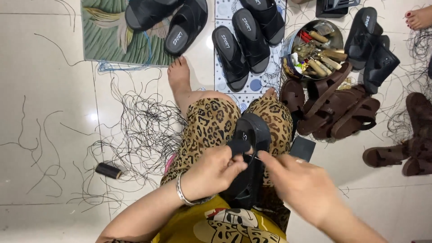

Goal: Hand-sewing the straps and soles of black sandals using a needle and thread while sitting on the floor.

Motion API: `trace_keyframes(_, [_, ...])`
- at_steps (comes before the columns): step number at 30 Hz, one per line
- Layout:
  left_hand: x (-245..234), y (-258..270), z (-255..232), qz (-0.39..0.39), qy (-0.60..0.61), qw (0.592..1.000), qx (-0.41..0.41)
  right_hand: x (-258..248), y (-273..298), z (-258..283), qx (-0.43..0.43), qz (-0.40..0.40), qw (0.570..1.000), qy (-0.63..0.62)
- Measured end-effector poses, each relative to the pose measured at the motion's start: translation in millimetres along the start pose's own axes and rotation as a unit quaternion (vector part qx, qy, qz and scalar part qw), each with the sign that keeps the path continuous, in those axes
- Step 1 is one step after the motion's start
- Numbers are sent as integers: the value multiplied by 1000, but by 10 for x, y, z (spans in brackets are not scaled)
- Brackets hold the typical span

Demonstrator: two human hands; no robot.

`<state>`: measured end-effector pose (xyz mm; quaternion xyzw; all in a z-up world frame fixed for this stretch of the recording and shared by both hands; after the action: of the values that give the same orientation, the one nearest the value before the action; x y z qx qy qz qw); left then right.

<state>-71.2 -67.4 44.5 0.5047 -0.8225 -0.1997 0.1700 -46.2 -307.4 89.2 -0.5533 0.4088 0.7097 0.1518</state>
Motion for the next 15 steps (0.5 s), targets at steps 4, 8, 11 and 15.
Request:
trace_keyframes(4, [-109,8,155,-104,-34,986,124,-157,429,-538,210,171,959,79])
trace_keyframes(8, [-332,38,173,-190,2,970,155,210,559,-447,47,112,977,-174])
trace_keyframes(11, [-439,102,183,-331,-47,899,281,219,341,-294,-17,-124,922,-367])
trace_keyframes(15, [-405,195,121,-307,-57,914,258,402,95,-30,81,-134,895,-418])
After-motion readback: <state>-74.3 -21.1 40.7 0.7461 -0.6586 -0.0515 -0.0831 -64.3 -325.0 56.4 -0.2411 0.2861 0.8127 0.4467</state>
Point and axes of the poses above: each hand's wrist, its own y-axis away from the middle knuckle, its own x-axis out of the palm, z = x × y, the point moved 1 cm from there along -y, towards the middle knuckle, and after that the axes turned 5 degrees about y, right-handed, at the moved point
